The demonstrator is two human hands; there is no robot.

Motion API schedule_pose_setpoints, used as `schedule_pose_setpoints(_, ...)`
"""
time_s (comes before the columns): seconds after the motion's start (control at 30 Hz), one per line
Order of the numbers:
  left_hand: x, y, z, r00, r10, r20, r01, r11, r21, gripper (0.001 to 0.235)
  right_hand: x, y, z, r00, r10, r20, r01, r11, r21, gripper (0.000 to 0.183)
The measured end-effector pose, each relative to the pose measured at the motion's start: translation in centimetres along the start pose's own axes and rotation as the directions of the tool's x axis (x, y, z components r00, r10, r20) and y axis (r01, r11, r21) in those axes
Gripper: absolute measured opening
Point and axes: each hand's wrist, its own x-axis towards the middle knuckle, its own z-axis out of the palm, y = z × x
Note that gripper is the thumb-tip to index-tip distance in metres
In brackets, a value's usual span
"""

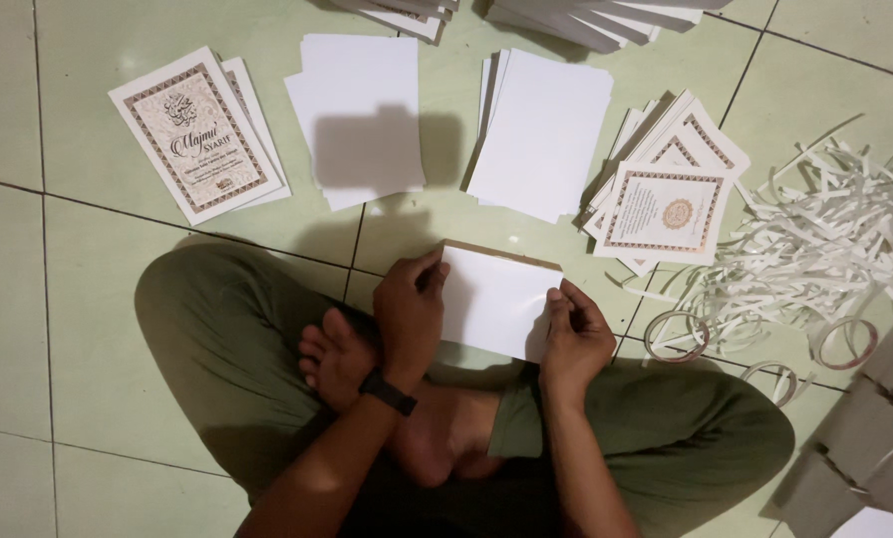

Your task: The person sits on the floor and assembles small books by placing a cover over a stack of pages, folding the cover edges, and securing them with tape. The person repeatedly picks up covers and pages, aligns them, folds the cover, and applies tape to the spine.

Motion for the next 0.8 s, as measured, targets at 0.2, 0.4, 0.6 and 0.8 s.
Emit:
schedule_pose_setpoints(0.2,0.3,-0.2,0.2,1.0,0.006,0.007,-0.005,0.999,-0.039,0.029,0.3,1.0,0.1,0.999,-0.041,-0.003,0.041,0.999,-0.01,0.023)
schedule_pose_setpoints(0.4,0.2,-0.5,0.5,0.998,0.035,-0.061,-0.034,0.999,0.028,0.023,0.3,1.2,0.1,0.999,-0.047,-0.002,0.047,0.999,-0.02,0.02)
schedule_pose_setpoints(0.6,1.1,-3.5,2.2,0.971,0.164,-0.176,-0.149,0.984,0.093,0.019,1.1,2.5,0.0,0.991,-0.134,0.001,0.133,0.988,-0.083,0.018)
schedule_pose_setpoints(0.8,1.8,-5.1,3.9,0.992,0.047,-0.114,-0.049,0.999,-0.011,0.022,1.7,3.7,0.3,0.984,-0.18,0.011,0.18,0.973,-0.144,0.02)
